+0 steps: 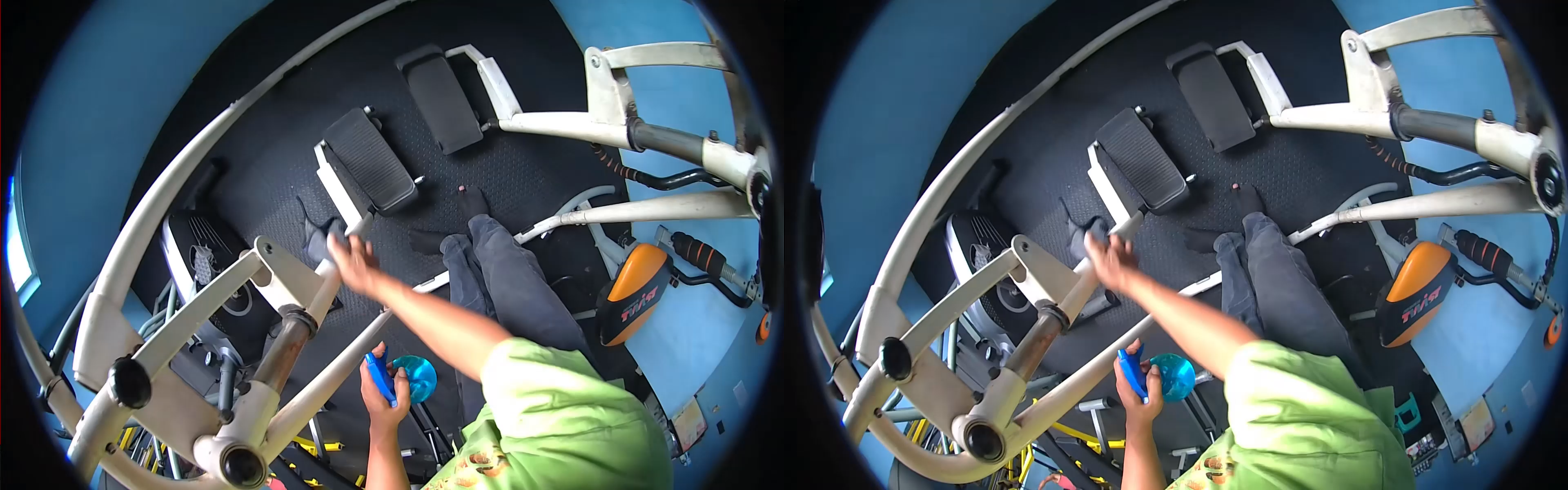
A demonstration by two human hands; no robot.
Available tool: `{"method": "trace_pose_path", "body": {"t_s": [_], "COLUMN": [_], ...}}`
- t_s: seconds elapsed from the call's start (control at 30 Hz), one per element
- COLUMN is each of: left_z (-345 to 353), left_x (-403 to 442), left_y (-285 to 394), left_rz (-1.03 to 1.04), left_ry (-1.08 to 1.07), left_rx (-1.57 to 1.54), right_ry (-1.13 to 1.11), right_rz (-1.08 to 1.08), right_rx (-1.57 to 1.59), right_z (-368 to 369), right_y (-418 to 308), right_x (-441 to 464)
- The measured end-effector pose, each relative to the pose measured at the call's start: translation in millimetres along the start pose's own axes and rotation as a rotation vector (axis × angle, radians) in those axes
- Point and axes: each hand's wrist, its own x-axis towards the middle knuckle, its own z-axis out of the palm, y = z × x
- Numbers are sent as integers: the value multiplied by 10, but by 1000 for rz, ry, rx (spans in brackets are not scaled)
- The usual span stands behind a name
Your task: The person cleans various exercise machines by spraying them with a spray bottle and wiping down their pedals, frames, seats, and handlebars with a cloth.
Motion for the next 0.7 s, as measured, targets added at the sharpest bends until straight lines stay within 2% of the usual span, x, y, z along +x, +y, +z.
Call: {"method": "trace_pose_path", "body": {"t_s": [0.03, 0.07, 0.1, 0.13, 0.23, 0.33, 0.43, 0.5, 0.57, 0.67, 0.7], "left_z": [27, 61, 69, 81, 151, 141, 154, 175, 190, 152, 165], "left_x": [11, 34, 42, 57, 52, 104, 153, 227, 248, 221, 217], "left_y": [-27, -55, -95, -142, -166, -181, -284, -324, -386, -477, -488], "left_rz": [-24, 4, -6, 1, -59, -38, -56, -94, -96, -117, -120], "left_ry": [-3, 10, 6, -6, -15, -15, -11, 0, 54, 6, 5], "left_rx": [7, 47, 52, 65, 24, 136, 133, 134, 133, 138, 132], "right_ry": [-75, -239, -193, -296, -559, -547, -385, -190, -13, 168, 180], "right_rz": [102, 333, 504, 330, 26, -25, 89, 233, 414, 733, 669], "right_rx": [-58, 141, 214, 69, 314, 368, -85, -127, -44, 430, 638], "right_z": [-131, -518, -424, -492, -752, -707, -542, -348, -52, 183, 104], "right_y": [53, -154, -154, -251, -673, -647, -368, -108, 325, 840, 746], "right_x": [245, 282, 488, 505, 249, 246, 516, 721, 1006, 1133, 970]}}
